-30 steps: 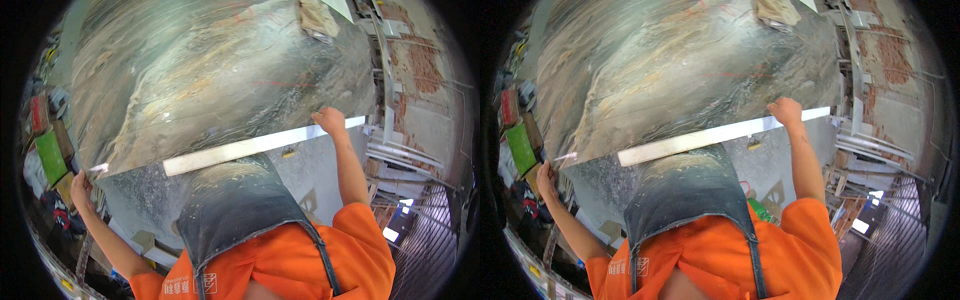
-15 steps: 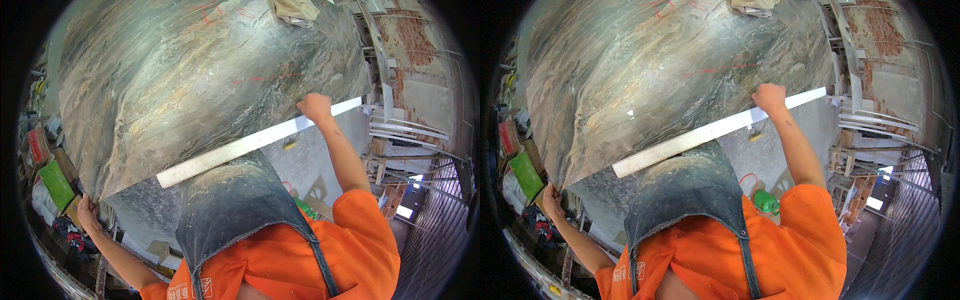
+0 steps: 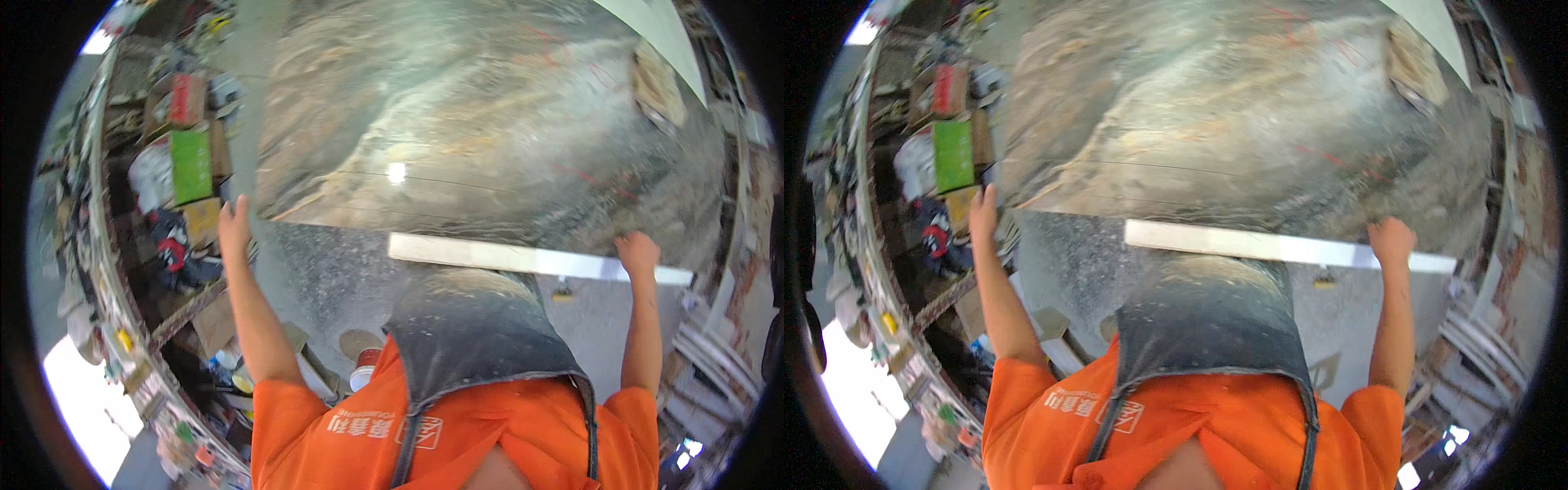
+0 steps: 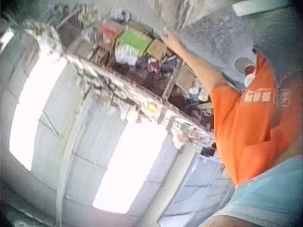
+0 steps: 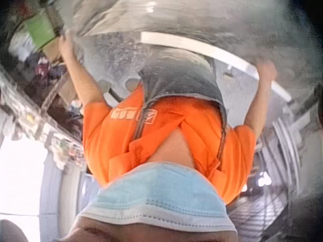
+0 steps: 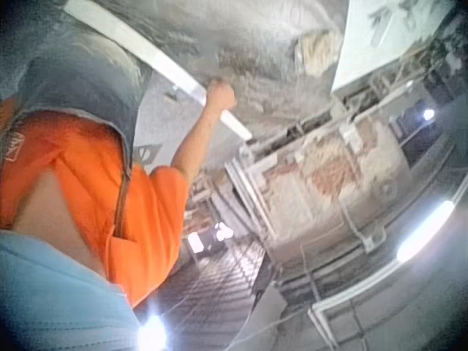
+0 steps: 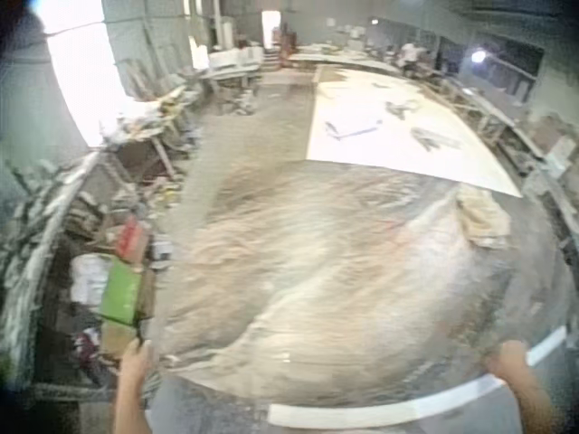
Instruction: The person measures and marks a large stone slab with a straight edge and tape, then uses an angle grinder to cut along the marked line. The person also handles a long metal strip and a cloth during the process.
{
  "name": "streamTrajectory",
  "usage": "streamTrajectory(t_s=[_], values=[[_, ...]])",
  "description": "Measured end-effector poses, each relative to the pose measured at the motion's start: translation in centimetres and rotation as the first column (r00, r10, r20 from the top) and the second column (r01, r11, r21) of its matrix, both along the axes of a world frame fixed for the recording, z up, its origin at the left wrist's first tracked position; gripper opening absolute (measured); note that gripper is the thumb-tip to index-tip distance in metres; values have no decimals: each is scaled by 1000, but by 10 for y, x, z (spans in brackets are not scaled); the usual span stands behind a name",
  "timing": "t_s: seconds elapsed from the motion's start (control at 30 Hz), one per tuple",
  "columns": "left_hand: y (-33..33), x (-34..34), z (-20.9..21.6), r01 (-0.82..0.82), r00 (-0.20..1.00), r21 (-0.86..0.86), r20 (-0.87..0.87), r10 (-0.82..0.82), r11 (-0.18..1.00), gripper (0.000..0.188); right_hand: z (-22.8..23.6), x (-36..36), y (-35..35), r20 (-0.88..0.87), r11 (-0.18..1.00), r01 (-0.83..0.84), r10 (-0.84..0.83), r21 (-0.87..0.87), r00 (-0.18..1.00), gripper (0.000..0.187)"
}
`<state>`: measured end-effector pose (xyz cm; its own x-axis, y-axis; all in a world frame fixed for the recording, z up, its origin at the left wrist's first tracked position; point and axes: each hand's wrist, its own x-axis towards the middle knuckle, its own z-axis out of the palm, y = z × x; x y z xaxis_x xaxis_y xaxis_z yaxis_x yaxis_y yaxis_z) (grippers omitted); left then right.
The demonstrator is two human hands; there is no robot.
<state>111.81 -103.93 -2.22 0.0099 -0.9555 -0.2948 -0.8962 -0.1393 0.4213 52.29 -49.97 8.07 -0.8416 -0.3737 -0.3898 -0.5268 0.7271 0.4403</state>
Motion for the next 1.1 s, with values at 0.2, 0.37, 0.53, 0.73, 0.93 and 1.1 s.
streamTrajectory(t_s=[0.2,0.37,0.53,0.73,0.93,1.1], values=[[95,-160,45,318,941,-490,58,-333,812,71,-6,-5,7,-4,999,-30,30,29,1000,39],[180,-286,44,799,575,-214,-3,-818,562,82,-9,-11,9,10,998,-42,42,54,999,38],[142,-247,27,652,745,-253,35,-666,715,79,-12,-15,15,-12,997,-77,77,-16,997,39],[10,-115,5,274,934,-494,342,-106,825,75,-13,-13,17,-16,998,-42,41,-46,999,41],[-38,-51,19,177,846,-640,487,217,748,75,-12,-12,14,11,998,-43,44,-56,999,39],[51,-146,27,444,890,-579,376,-259,684,66,-10,-9,17,38,996,14,-11,-92,999,34]])
